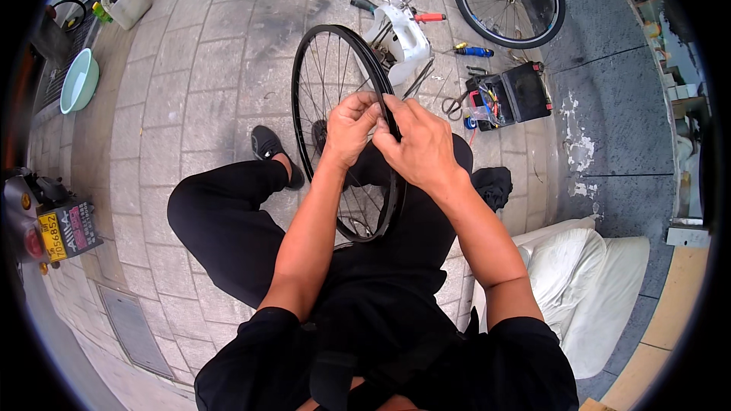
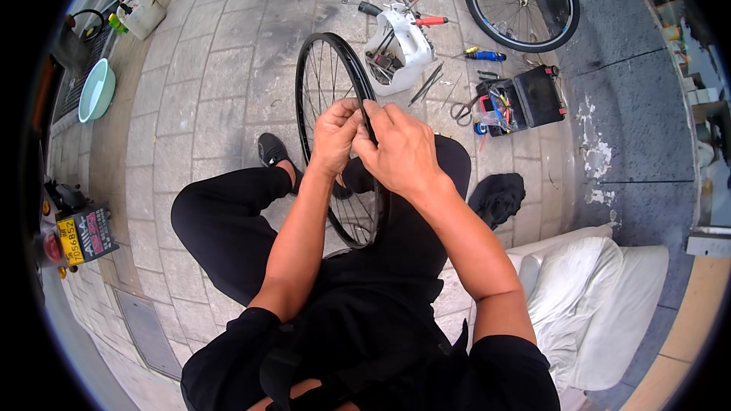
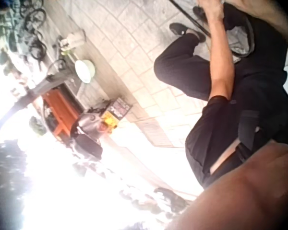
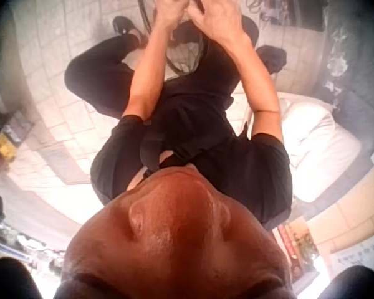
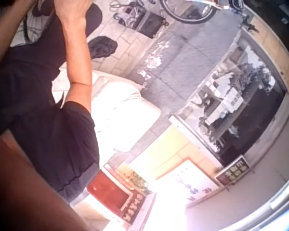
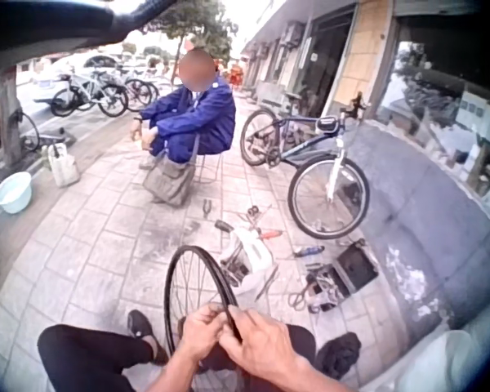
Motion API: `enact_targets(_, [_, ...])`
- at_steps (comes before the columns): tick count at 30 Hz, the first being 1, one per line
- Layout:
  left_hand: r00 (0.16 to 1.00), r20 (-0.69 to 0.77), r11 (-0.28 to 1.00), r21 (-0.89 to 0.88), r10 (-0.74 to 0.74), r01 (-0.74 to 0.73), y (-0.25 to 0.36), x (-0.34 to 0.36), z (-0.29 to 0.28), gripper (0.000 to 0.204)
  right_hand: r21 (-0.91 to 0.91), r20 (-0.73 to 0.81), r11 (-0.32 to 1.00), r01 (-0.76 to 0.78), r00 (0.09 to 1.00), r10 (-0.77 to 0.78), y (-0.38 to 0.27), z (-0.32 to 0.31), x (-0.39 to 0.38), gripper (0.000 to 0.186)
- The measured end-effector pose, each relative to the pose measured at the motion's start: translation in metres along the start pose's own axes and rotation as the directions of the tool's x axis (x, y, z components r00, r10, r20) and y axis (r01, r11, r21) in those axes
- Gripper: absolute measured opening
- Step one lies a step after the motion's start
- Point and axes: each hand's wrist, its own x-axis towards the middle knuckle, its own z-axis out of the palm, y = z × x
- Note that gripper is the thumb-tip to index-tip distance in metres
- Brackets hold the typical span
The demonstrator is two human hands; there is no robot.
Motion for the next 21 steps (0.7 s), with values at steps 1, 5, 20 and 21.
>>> enact_targets(1, [1.0, 0.002, 1.0, 0.026, 0.012, -0.012, 0.0, -0.001, 0.0, 0.013, -0.006, 0.012, 1.0, -0.007, 1.0, 0.008, -0.001, 0.0, -0.001, 0.041])
enact_targets(5, [0.986, 0.076, 0.97, 0.185, 0.148, -0.16, -0.003, 0.006, -0.013, 0.01, 0.064, -0.053, 0.997, -0.047, 0.997, 0.051, -0.007, 0.004, -0.001, 0.043])
enact_targets(20, [0.985, 0.144, 0.993, 0.065, 0.09, -0.101, -0.001, 0.001, -0.005, 0.014, -0.092, 0.011, 0.991, 0.093, 0.996, -0.092, -0.002, 0.003, 0.005, 0.042])
enact_targets(21, [0.987, 0.12, 0.992, 0.049, 0.109, -0.116, 0.0, -0.001, -0.002, 0.013, -0.098, 0.01, 0.99, 0.103, 0.995, -0.102, -0.002, 0.003, 0.005, 0.042])
